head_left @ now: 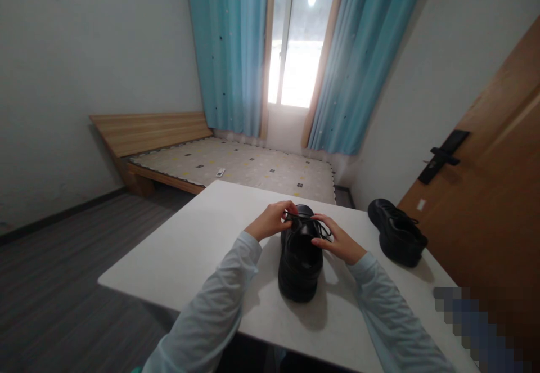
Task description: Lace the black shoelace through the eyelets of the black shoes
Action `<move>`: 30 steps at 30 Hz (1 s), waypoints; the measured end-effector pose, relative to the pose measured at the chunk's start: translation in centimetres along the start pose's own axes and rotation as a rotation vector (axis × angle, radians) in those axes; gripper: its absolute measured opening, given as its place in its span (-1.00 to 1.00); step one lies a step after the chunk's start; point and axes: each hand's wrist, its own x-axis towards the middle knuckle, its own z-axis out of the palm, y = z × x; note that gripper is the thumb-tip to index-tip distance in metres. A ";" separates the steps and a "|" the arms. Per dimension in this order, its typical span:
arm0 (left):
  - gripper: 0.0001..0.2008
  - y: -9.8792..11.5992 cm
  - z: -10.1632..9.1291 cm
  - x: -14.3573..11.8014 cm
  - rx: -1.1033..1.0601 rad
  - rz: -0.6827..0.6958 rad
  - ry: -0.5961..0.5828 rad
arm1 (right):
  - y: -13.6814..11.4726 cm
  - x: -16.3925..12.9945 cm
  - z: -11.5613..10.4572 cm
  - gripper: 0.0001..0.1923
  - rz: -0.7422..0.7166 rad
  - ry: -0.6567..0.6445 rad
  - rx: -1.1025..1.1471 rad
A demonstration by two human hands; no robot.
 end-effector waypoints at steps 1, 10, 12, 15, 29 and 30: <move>-0.77 -0.1 0.0 0.0 0.013 0.004 -0.004 | -0.1 0.0 0.0 -0.40 0.003 -0.005 -0.002; -0.79 -0.1 0.0 0.1 0.088 -0.039 0.037 | 0.2 0.0 0.1 -0.38 0.001 0.000 -0.004; -0.77 -0.2 0.0 0.1 0.140 -0.025 0.080 | 0.2 0.0 0.1 -0.38 -0.001 0.004 -0.009; -0.73 -0.4 0.0 0.2 0.199 -0.029 0.175 | 0.2 0.1 0.1 -0.37 -0.002 0.005 -0.012; -0.68 0.0 0.4 0.4 -0.809 -0.352 0.313 | 0.6 -0.3 0.0 -0.34 0.008 0.007 -0.023; -0.68 0.2 0.4 0.4 -0.850 -0.355 0.303 | 0.5 -0.3 0.0 -0.34 0.007 0.007 -0.023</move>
